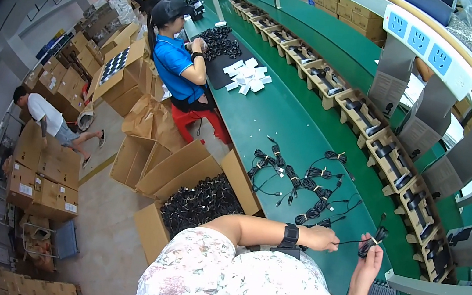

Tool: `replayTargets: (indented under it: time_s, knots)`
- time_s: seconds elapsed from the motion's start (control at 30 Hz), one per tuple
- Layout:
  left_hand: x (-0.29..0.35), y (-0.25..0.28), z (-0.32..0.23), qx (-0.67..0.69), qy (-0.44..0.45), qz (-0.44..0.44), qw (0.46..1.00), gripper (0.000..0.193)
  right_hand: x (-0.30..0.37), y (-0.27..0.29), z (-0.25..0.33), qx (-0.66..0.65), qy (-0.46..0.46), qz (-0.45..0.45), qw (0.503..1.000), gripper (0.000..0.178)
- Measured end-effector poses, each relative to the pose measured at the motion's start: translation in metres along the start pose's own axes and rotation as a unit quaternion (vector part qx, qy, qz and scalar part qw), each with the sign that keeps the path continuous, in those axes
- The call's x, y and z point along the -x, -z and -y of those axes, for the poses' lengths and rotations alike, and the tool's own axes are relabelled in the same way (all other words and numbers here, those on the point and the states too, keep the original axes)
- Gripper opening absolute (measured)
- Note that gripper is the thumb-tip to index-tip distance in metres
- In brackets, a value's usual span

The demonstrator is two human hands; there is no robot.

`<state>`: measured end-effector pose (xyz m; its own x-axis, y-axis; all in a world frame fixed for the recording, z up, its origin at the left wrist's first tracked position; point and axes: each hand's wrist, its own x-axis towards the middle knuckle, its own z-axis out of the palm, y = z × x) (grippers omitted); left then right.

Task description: Assembling small electronic components and cable harnesses on a production line.

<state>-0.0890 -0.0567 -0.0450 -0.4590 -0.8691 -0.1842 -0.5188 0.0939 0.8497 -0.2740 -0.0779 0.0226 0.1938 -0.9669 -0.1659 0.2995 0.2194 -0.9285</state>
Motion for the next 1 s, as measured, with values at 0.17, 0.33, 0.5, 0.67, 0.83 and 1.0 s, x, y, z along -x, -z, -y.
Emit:
replayTargets:
  time_s: [0.17,0.33,0.5,0.67,0.83,1.0]
  knots:
    - [-0.001,0.013,0.009,-0.209,-0.239,-0.372,0.872,0.018,0.000,0.004,0.006,-0.114,-0.025,-0.011,0.993,0.021]
    - [0.011,0.038,-0.002,0.371,0.022,0.156,0.915,0.019,0.004,-0.006,0.017,0.095,-0.056,0.045,0.993,0.013]
    - [0.000,0.033,0.000,0.430,0.032,0.142,0.891,0.018,0.015,-0.013,-0.003,0.500,0.174,0.155,0.834,0.018]
    - [-0.010,0.016,-0.003,-0.091,-0.120,-0.032,0.988,0.018,0.018,0.001,-0.035,0.185,-0.149,0.123,0.964,0.027]
    - [-0.017,0.018,0.013,-0.199,-0.151,-0.032,0.968,0.018,0.015,-0.008,-0.029,-0.005,-0.261,0.076,0.962,0.033]
    - [-0.009,0.028,0.010,-0.245,-0.218,0.085,0.941,0.010,0.014,-0.004,-0.034,0.069,-0.307,0.092,0.945,0.031]
